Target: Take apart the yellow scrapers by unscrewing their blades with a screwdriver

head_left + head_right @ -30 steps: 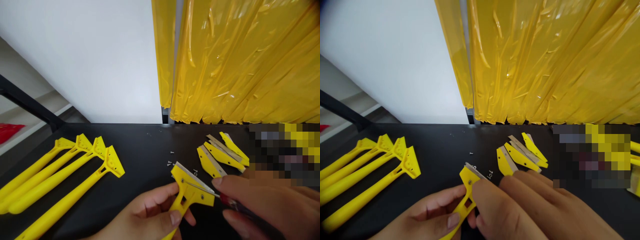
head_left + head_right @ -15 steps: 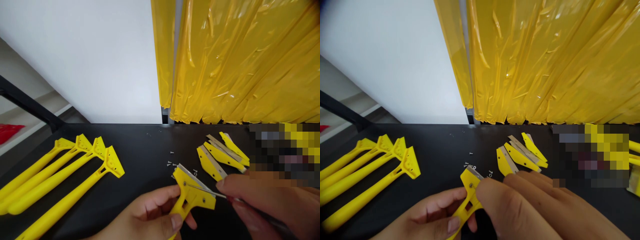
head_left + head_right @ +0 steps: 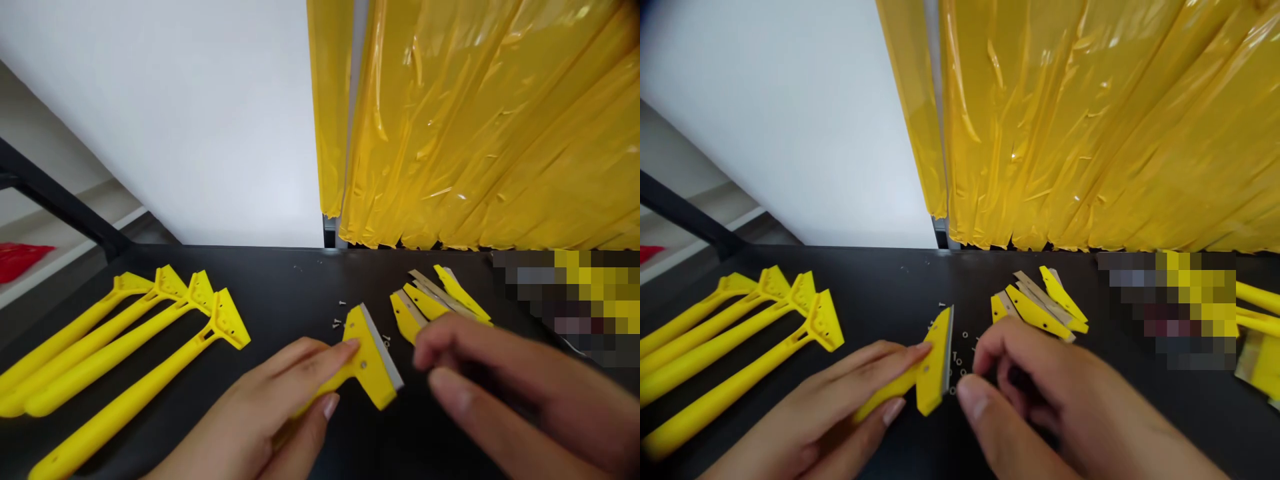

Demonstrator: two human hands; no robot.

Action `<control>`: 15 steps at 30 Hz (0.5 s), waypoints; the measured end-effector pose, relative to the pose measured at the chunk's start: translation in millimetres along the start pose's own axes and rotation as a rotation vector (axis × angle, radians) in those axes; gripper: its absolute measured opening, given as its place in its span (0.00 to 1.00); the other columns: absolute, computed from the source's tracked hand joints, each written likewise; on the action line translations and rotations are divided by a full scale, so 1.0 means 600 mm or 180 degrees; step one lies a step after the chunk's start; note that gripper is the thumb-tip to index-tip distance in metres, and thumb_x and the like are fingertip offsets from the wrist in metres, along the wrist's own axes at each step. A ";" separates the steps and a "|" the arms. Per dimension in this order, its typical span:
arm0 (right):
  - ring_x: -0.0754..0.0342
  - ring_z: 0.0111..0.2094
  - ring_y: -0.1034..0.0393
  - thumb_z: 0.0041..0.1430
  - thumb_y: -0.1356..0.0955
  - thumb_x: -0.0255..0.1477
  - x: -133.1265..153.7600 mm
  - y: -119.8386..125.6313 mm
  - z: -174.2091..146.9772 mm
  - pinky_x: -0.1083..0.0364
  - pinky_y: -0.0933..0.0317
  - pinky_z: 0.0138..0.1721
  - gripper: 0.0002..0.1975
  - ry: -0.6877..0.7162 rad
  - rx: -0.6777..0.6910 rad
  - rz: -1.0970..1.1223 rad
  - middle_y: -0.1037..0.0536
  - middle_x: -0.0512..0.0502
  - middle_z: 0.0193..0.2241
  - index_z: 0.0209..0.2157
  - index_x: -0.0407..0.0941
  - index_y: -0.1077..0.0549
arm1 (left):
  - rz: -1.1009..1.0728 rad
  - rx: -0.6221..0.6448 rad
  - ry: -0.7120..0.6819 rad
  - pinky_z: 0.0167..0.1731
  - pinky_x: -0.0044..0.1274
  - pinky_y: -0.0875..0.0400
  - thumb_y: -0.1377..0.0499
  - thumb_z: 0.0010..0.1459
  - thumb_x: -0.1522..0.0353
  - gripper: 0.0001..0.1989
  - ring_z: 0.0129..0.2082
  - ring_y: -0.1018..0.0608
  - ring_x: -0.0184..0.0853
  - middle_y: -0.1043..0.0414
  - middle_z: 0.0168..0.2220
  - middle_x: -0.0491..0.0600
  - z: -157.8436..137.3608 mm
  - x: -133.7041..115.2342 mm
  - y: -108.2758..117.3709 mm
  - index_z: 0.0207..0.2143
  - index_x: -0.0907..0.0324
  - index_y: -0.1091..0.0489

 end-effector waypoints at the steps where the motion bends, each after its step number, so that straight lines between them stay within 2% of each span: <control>1: 0.50 0.35 0.30 0.70 0.36 0.55 0.001 -0.037 0.004 0.56 0.35 0.31 0.21 -0.0298 0.0474 0.0242 0.23 0.47 0.34 0.43 0.53 0.24 | 0.0522 0.0026 -0.0372 0.47 0.20 0.19 0.43 0.71 0.71 0.26 0.47 0.15 0.33 0.19 0.55 0.45 -0.002 -0.014 0.000 0.68 0.42 0.34; 3: 0.51 0.36 0.33 0.70 0.36 0.53 0.006 -0.079 0.008 0.56 0.37 0.35 0.21 -0.0649 0.0888 0.0486 0.26 0.48 0.33 0.38 0.50 0.26 | 0.1415 0.0000 -0.0774 0.52 0.21 0.19 0.45 0.72 0.72 0.28 0.51 0.15 0.34 0.18 0.56 0.46 -0.009 -0.024 -0.003 0.71 0.48 0.40; 4: 0.52 0.37 0.34 0.70 0.35 0.51 0.007 -0.089 0.011 0.56 0.38 0.37 0.20 -0.0750 0.0959 0.0522 0.27 0.48 0.34 0.37 0.49 0.27 | 0.1784 -0.0045 -0.0854 0.53 0.22 0.19 0.45 0.73 0.72 0.27 0.51 0.15 0.35 0.17 0.56 0.48 -0.012 -0.025 -0.003 0.71 0.52 0.40; 7: 0.53 0.36 0.36 0.66 0.31 0.47 0.002 -0.088 0.023 0.56 0.41 0.35 0.17 -0.0799 0.0808 0.0509 0.28 0.49 0.33 0.34 0.47 0.28 | 0.2483 -0.0205 -0.0995 0.54 0.30 0.17 0.48 0.75 0.71 0.19 0.49 0.13 0.39 0.15 0.54 0.50 -0.018 -0.028 -0.005 0.65 0.59 0.35; 10: 0.58 0.28 0.43 0.62 0.27 0.48 0.001 -0.086 0.030 0.58 0.47 0.29 0.20 -0.0689 0.0772 0.0886 0.32 0.53 0.26 0.30 0.46 0.28 | 0.2570 -0.0154 -0.1051 0.52 0.32 0.16 0.49 0.75 0.71 0.17 0.48 0.13 0.40 0.15 0.53 0.51 -0.017 -0.029 -0.011 0.62 0.59 0.32; 13: 0.61 0.23 0.49 0.60 0.27 0.53 0.000 -0.090 0.030 0.58 0.52 0.24 0.24 -0.0745 0.0950 0.1362 0.36 0.56 0.23 0.31 0.46 0.28 | 0.2467 -0.0078 -0.0920 0.50 0.32 0.15 0.48 0.75 0.69 0.17 0.49 0.14 0.41 0.16 0.53 0.52 -0.009 -0.023 -0.011 0.63 0.59 0.32; 15: 0.61 0.22 0.49 0.62 0.30 0.58 0.000 -0.067 0.036 0.58 0.52 0.23 0.27 -0.0623 0.0840 0.1141 0.35 0.55 0.23 0.33 0.46 0.26 | 0.2372 -0.0061 -0.0828 0.49 0.32 0.15 0.48 0.76 0.69 0.18 0.48 0.14 0.41 0.16 0.52 0.52 -0.004 -0.018 -0.009 0.64 0.58 0.33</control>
Point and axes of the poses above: each hand's wrist, its own z-axis towards the middle knuckle, its own y-axis out of the back of the hand, x = y × z, the point moved 9 cm from there along z, towards the middle knuckle
